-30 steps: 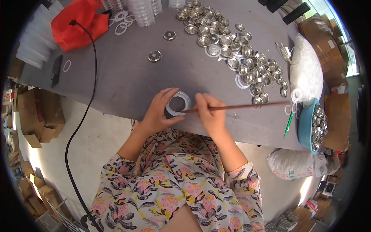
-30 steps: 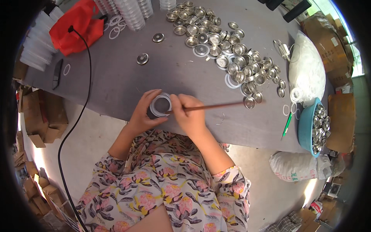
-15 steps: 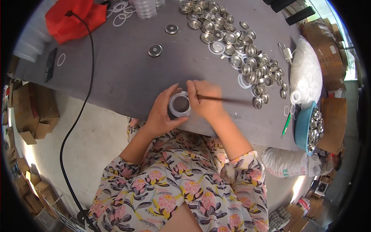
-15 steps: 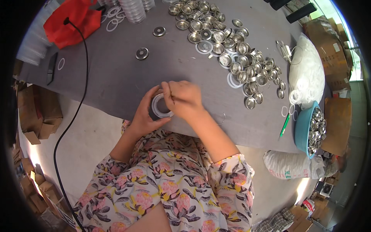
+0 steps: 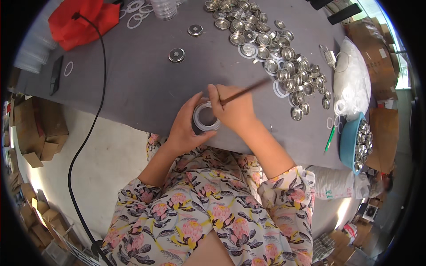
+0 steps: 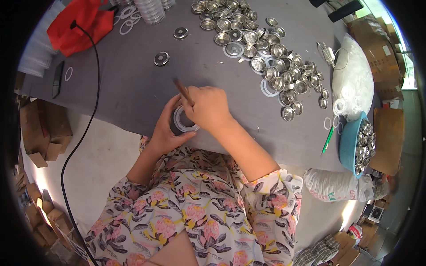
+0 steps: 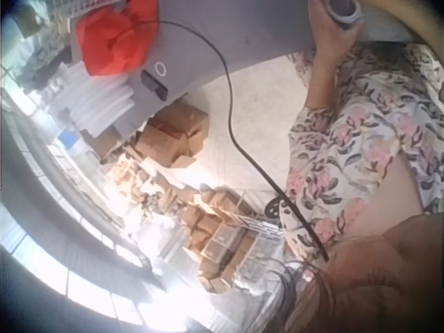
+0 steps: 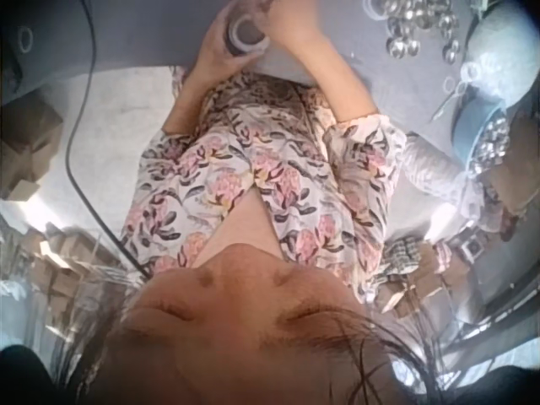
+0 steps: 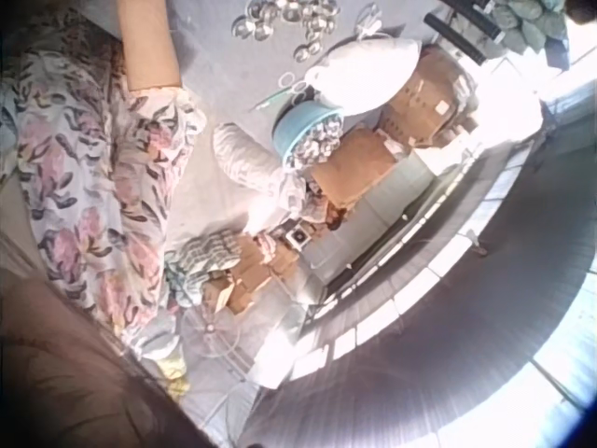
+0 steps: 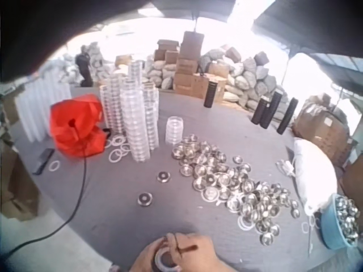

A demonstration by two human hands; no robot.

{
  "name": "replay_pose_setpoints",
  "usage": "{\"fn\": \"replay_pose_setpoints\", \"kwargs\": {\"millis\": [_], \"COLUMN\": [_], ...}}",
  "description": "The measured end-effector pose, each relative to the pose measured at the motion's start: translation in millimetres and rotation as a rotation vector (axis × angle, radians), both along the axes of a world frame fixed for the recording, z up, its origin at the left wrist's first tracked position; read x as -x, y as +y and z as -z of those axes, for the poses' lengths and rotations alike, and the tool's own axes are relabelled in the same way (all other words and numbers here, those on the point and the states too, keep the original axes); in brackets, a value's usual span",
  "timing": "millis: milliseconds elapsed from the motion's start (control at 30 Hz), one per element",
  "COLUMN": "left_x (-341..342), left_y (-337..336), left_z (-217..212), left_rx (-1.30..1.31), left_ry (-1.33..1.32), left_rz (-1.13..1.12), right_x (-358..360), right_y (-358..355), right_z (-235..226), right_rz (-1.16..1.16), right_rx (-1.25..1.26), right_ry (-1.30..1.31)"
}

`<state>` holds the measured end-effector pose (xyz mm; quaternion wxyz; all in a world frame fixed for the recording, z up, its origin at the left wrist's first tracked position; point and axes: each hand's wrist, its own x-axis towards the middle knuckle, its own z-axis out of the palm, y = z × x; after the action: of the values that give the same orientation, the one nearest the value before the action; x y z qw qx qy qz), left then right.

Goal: The person uses a thin wooden stick to manipulate and arrange clear plastic rings on a table. They then pick up a stack of clear plastic cups and place a metal mesh disc into the bottom of each cup. The person continues to handle the plastic rings and metal discs throughout the process.

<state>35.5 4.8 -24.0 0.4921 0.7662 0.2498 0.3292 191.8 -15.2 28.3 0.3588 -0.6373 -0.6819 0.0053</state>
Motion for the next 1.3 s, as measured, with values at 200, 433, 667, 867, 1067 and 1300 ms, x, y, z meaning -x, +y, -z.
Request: {"fn": "replay_pose_setpoints", "kwargs": {"millis": [200, 433, 667, 867, 1067, 1300], "left_x": [-1, -2, -4, -1, 6, 2], "left_y": [-1, -1, -3, -2, 9, 95], "left_z": [-6, 2, -1, -6, -19, -48], "left_rx": [-0.041, 0.019, -0.006, -0.031, -0.289, 0.166], "left_ry": [0.041, -0.035, 0.0, 0.015, 0.205, -0.36], "left_rz": [-0.033, -0.001, -0.027, -0.014, 0.118, -0.082], "right_x": [23, 3, 26, -5, -52, -132], "right_y": [-20, -5, -26, -6, -92, -176], "right_z": [8, -1, 1, 15, 4, 30], "right_rz": [0.033, 0.086, 0.123, 0.07, 0.395, 0.839], "right_rx": [0.171, 0.056, 0.215, -0.139, -0.067, -0.078], "right_ry": [0.376, 0.087, 0.465, 0.086, 0.466, -0.055]}}
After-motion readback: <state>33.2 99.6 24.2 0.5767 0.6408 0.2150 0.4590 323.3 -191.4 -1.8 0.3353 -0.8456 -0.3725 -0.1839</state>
